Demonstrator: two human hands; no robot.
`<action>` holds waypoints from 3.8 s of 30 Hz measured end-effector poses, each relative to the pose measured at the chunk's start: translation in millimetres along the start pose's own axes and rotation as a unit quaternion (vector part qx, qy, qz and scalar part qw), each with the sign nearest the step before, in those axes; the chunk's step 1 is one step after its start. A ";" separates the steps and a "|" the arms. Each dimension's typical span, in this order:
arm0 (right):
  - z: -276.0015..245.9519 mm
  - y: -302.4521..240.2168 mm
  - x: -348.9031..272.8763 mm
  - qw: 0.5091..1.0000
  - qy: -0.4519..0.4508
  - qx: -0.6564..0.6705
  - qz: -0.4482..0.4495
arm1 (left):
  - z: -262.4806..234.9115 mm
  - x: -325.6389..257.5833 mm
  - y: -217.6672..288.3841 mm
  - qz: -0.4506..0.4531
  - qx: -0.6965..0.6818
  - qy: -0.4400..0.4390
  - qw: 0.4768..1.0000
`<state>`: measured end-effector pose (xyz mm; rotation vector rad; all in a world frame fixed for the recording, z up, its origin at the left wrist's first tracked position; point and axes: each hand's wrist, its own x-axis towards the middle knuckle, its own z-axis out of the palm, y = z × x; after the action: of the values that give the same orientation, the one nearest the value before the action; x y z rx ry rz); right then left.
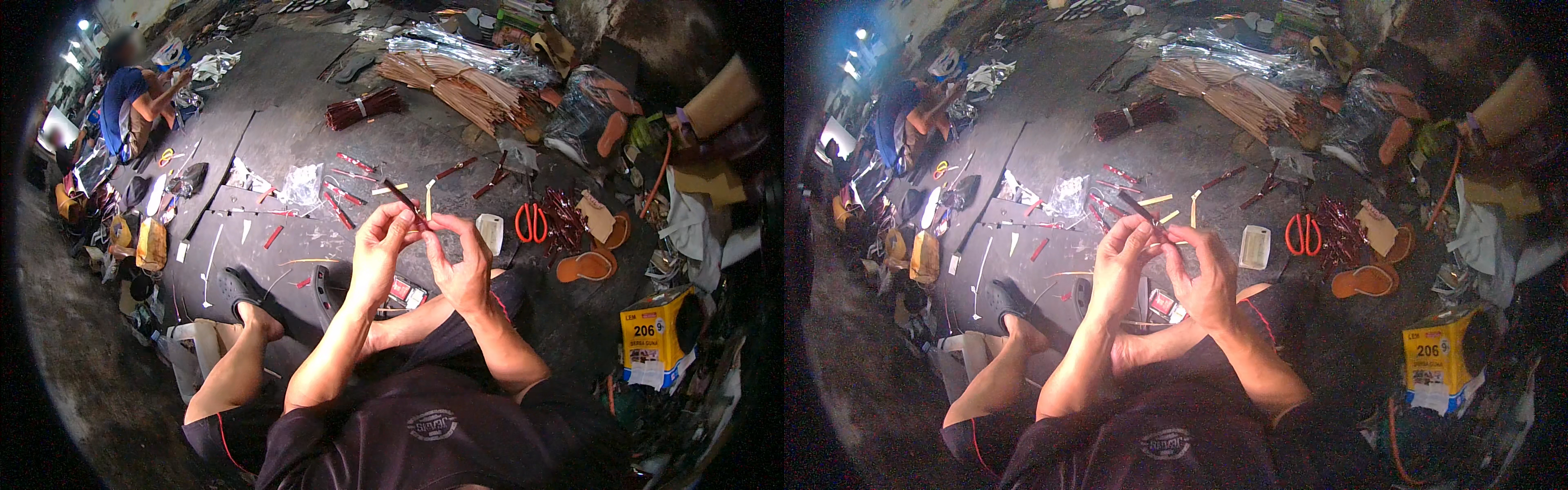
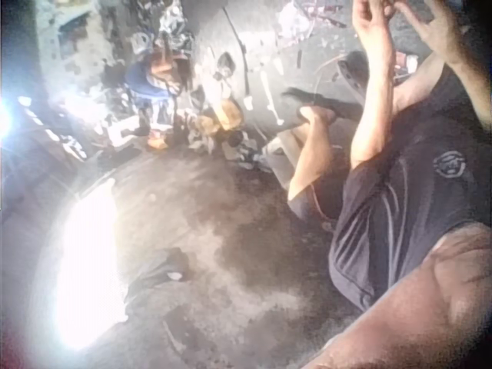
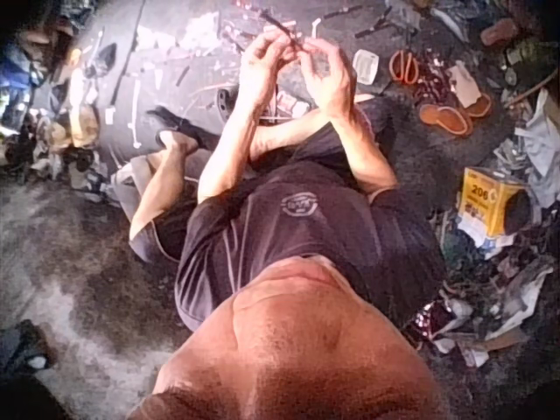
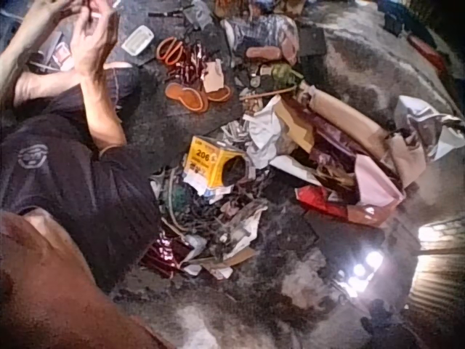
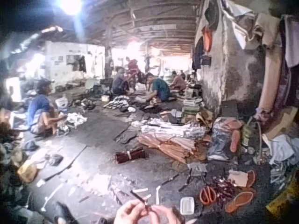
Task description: The person cuts small wooden sticks with scissors and then wraps red ribbon around them. The person arranges the finished sticks on the floor.
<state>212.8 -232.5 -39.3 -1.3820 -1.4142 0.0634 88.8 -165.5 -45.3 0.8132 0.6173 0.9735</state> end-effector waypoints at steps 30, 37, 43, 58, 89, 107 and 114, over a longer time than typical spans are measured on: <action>-15.0 33.5 -5.9 0.930 -0.112 0.256 0.237 | -9.9 -5.3 -6.7 -0.116 0.144 -0.159 0.970; -22.3 33.6 3.3 0.915 -0.166 0.298 0.216 | -22.2 -5.3 4.9 -0.175 0.091 -0.210 0.958; -25.0 37.5 0.8 0.921 -0.194 0.280 0.187 | -16.4 -7.5 24.6 -0.133 0.280 -0.229 0.923; -14.6 35.1 4.3 0.958 -0.087 0.161 0.220 | -0.9 -11.5 2.5 -0.021 0.375 -0.088 0.923; -33.0 0.5 42.3 0.925 -0.313 -0.059 -0.208 | -2.5 -14.8 42.5 0.071 0.562 -0.061 0.822; -8.7 19.3 22.9 0.950 -0.236 -0.029 -0.205 | -6.8 -12.5 31.5 0.023 0.544 -0.070 0.836; 3.6 28.3 18.3 0.962 -0.228 -0.012 -0.146 | -50.6 9.0 9.7 -0.058 0.473 -0.152 0.866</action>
<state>234.5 -208.0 -48.4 -1.2063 -1.9981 0.1821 49.4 -138.3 -66.5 1.7388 0.8586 0.3600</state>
